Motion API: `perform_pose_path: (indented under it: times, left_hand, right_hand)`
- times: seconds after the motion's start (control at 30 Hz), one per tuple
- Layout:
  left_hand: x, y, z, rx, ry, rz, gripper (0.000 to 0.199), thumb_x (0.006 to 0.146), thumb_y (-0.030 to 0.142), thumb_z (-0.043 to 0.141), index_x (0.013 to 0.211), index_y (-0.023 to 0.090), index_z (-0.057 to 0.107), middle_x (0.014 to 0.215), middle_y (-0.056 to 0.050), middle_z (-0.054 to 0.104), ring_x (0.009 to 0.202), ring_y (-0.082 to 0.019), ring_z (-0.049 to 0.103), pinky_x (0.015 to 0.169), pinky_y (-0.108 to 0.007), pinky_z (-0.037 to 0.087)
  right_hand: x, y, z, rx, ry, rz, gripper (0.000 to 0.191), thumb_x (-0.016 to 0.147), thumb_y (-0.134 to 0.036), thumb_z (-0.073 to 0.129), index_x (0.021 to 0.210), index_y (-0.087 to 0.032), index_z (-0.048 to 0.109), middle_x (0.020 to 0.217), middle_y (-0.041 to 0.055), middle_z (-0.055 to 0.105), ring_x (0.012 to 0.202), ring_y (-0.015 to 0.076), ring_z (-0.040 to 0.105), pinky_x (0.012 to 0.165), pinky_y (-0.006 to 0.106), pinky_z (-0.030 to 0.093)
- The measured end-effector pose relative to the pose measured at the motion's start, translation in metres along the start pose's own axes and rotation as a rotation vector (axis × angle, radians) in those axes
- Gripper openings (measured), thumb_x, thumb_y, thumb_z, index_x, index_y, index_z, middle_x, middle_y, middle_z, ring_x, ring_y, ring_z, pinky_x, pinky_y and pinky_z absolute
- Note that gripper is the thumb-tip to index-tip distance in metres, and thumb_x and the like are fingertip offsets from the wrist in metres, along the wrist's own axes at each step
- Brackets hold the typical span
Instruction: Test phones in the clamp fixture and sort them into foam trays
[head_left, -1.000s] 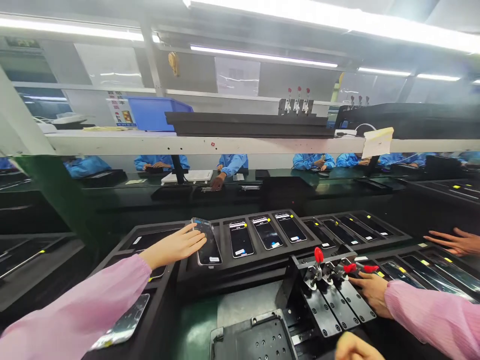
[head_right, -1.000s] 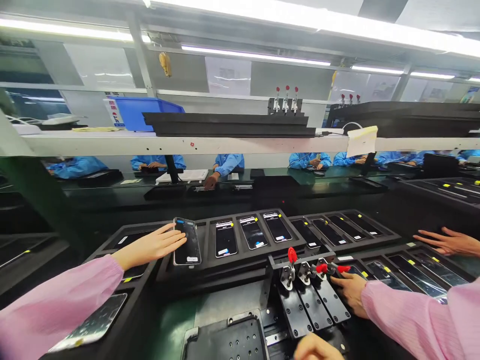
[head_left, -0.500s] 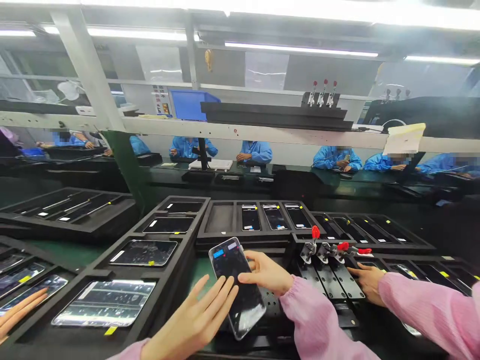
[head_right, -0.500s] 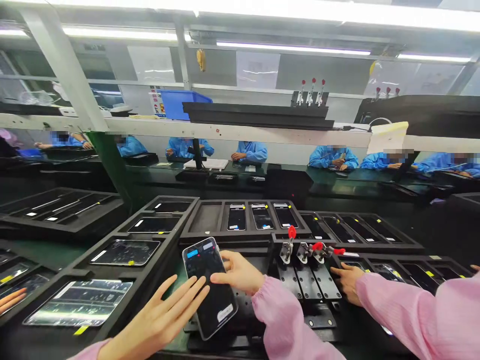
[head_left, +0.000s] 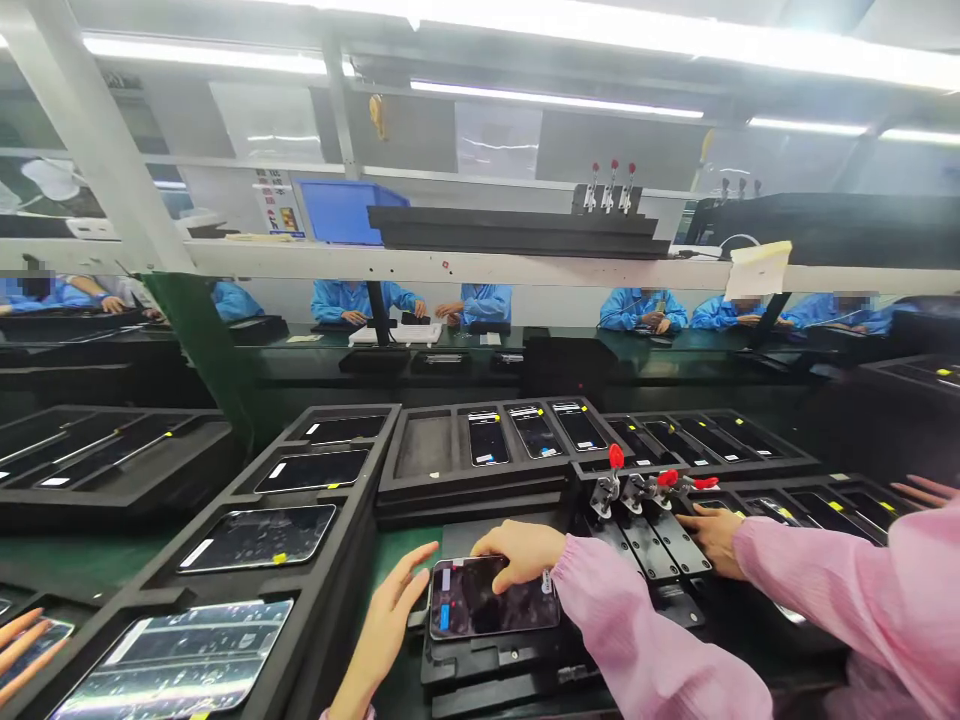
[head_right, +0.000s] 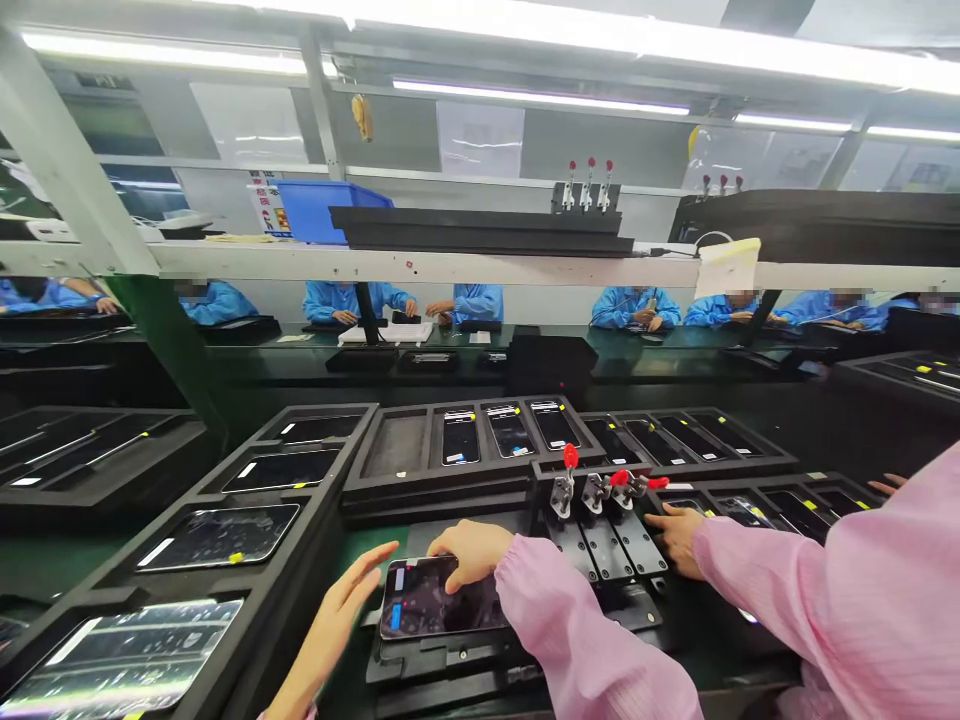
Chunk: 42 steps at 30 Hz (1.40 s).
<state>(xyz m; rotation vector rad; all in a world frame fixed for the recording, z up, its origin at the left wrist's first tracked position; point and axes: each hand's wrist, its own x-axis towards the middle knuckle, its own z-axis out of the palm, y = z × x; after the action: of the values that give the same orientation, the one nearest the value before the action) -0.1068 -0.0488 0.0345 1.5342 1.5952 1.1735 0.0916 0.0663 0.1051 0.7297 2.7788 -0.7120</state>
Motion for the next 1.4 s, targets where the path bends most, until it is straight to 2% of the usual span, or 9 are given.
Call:
perform_pose_path:
  times: [0.17, 0.27, 0.5, 0.67, 0.87, 0.93, 1.1, 1.27, 1.4]
  left_hand:
    - [0.016, 0.006, 0.009, -0.016, -0.16, 0.034, 0.033, 0.085, 0.04, 0.046, 0.108, 0.023, 0.062, 0.111, -0.003, 0.066, 0.106, -0.02, 0.059, 0.093, -0.034, 0.046]
    - [0.017, 0.008, 0.013, 0.037, -0.158, 0.05, 0.026, 0.082, 0.041, 0.052, 0.096, 0.024, 0.067, 0.105, -0.003, 0.069, 0.1, -0.021, 0.062, 0.09, -0.034, 0.048]
    - [0.024, 0.0, 0.02, 0.161, -0.071, 0.064, 0.022, 0.079, 0.041, 0.056, 0.09, 0.026, 0.067, 0.102, -0.003, 0.069, 0.097, -0.023, 0.063, 0.09, -0.038, 0.047]
    - [0.024, 0.002, 0.02, 0.199, -0.086, 0.134, 0.025, 0.085, 0.04, 0.047, 0.074, 0.026, 0.064, 0.106, -0.004, 0.066, 0.103, -0.024, 0.059, 0.09, -0.039, 0.045]
    - [0.022, 0.012, 0.039, 0.152, -0.231, 0.267, 0.027, 0.091, 0.034, 0.038, 0.075, 0.023, 0.056, 0.126, -0.007, 0.051, 0.111, -0.022, 0.053, 0.093, -0.035, 0.042]
    - [0.024, 0.017, 0.051, 0.124, -0.278, 0.274, 0.028, 0.091, 0.035, 0.036, 0.074, 0.023, 0.055, 0.131, -0.007, 0.046, 0.112, -0.021, 0.052, 0.094, -0.035, 0.042]
    - [0.034, 0.027, 0.073, 0.004, -0.411, 0.248, 0.03, 0.092, 0.037, 0.034, 0.073, 0.022, 0.052, 0.136, -0.007, 0.04, 0.116, -0.021, 0.048, 0.096, -0.033, 0.04]
    - [0.043, 0.026, 0.085, -0.088, -0.458, 0.226, 0.029, 0.092, 0.037, 0.034, 0.073, 0.022, 0.05, 0.135, -0.006, 0.042, 0.118, -0.02, 0.046, 0.098, -0.032, 0.038]
    - [0.045, 0.024, 0.091, -0.116, -0.443, 0.167, 0.027, 0.092, 0.039, 0.035, 0.077, 0.023, 0.051, 0.135, -0.006, 0.042, 0.117, -0.022, 0.048, 0.098, -0.035, 0.038]
  right_hand:
    - [0.008, 0.011, 0.009, 0.067, -0.035, 0.04, 0.047, 0.059, -0.035, 0.075, 0.105, -0.029, 0.065, 0.079, -0.0037, 0.065, 0.073, 0.0121, 0.058, 0.058, 0.018, 0.037]
    - [0.005, 0.013, 0.02, 0.076, 0.074, 0.084, 0.046, 0.058, -0.038, 0.075, 0.102, -0.029, 0.067, 0.083, -0.0005, 0.062, 0.082, 0.0149, 0.056, 0.065, 0.02, 0.04]
    - [-0.024, -0.001, 0.035, 0.203, 0.529, 0.23, 0.065, 0.049, -0.042, 0.08, 0.11, -0.028, 0.061, 0.098, 0.003, 0.054, 0.091, 0.0196, 0.051, 0.077, 0.029, 0.044]
    - [-0.071, -0.016, 0.012, 0.389, 0.95, 0.157, 0.023, 0.071, -0.03, 0.067, 0.094, -0.024, 0.064, 0.076, -0.0012, 0.057, 0.072, 0.0117, 0.053, 0.063, 0.023, 0.043]
    - [-0.12, -0.003, -0.023, 0.102, 1.539, 0.201, 0.011, 0.08, -0.024, 0.058, 0.09, -0.021, 0.061, 0.085, 0.0026, 0.059, 0.079, 0.0136, 0.055, 0.07, 0.029, 0.046]
    - [-0.125, 0.01, -0.029, 0.008, 1.571, 0.242, 0.018, 0.081, -0.025, 0.056, 0.098, -0.021, 0.06, 0.099, 0.0058, 0.058, 0.094, 0.0172, 0.054, 0.081, 0.034, 0.046]
    - [-0.123, 0.034, -0.037, -0.035, 1.355, 0.273, 0.037, 0.086, -0.031, 0.049, 0.122, -0.019, 0.048, 0.124, 0.0093, 0.05, 0.116, 0.0201, 0.045, 0.097, 0.04, 0.04]
    - [-0.135, 0.028, -0.039, -0.047, 1.331, 0.259, 0.027, 0.087, -0.027, 0.049, 0.112, -0.019, 0.055, 0.109, 0.0075, 0.058, 0.103, 0.0173, 0.053, 0.092, 0.035, 0.044]
    - [-0.154, 0.016, -0.007, -0.101, 1.444, 0.215, 0.025, 0.084, -0.017, 0.052, 0.109, -0.02, 0.056, 0.092, 0.0047, 0.062, 0.091, 0.0166, 0.057, 0.083, 0.033, 0.047]
